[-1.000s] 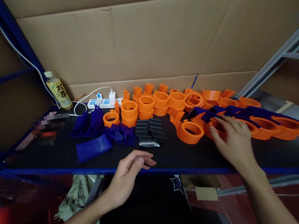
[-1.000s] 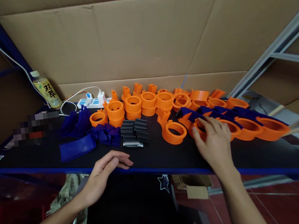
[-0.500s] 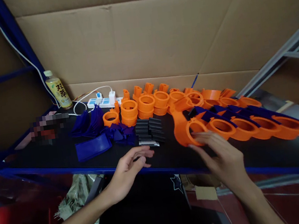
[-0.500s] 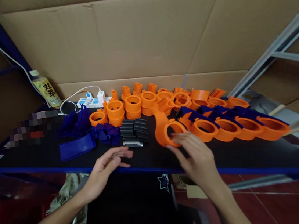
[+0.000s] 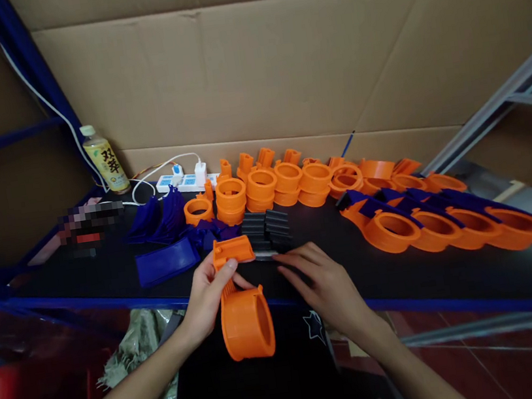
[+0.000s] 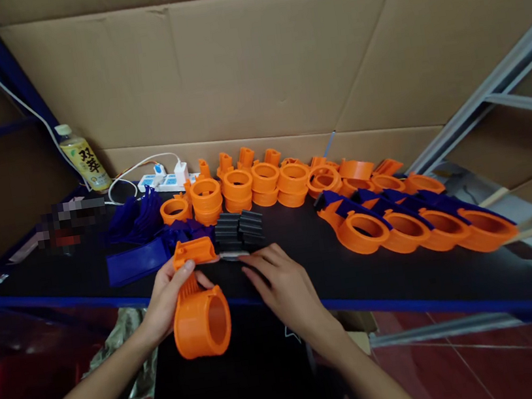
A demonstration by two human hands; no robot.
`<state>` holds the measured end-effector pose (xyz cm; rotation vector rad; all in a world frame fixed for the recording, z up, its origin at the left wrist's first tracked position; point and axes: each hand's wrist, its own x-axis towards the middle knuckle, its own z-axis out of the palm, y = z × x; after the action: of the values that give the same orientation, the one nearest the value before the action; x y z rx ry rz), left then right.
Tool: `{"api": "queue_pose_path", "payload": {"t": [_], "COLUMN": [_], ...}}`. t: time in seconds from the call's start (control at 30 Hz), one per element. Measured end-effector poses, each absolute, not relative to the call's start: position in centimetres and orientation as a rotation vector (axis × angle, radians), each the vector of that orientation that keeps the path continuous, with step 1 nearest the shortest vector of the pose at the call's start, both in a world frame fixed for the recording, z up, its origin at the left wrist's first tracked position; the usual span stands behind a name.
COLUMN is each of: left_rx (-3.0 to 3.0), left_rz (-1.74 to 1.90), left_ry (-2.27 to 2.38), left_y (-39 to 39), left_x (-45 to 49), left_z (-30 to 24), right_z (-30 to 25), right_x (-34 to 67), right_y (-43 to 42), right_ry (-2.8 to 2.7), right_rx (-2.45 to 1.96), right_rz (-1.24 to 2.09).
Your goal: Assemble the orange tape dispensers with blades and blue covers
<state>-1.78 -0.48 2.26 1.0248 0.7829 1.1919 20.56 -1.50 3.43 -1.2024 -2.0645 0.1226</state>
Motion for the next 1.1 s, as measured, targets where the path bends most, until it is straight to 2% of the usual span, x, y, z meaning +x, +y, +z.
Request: {"api": "queue_pose_path", "payload": {"t": [0.13,0.27,0.4,0.77,1.1], "left_rx": [1.14,1.165,1.173,1.182,1.24], "left_rz": [1.134,1.11,1.106,1.09,1.012], "left_ry": [0.79,0.804,0.822,0.874,0.854], "left_y": [0.0,0.1,0.1,0.3,0.3], "left_x": [-2.1,-2.1,-1.9,-1.6,-1.5], "left_z": [1.8,1.8,1.9,2.5,2.0], "right_z": [2.5,2.2,2.3,5.3,5.6], "right_x": [20.0,19.8,20.0,20.5,19.7], "right_y": [0.3,0.8,1.2,-0.1,-0.3], "right_ry": [-2.211,-2.224,-2.185,-1.726,-1.934], "right_rx": [-1.425,-1.453,-1.45,-1.241,-1.264], "right_rz": [-0.13,-0.181,-0.089,0.46,0.247]}}
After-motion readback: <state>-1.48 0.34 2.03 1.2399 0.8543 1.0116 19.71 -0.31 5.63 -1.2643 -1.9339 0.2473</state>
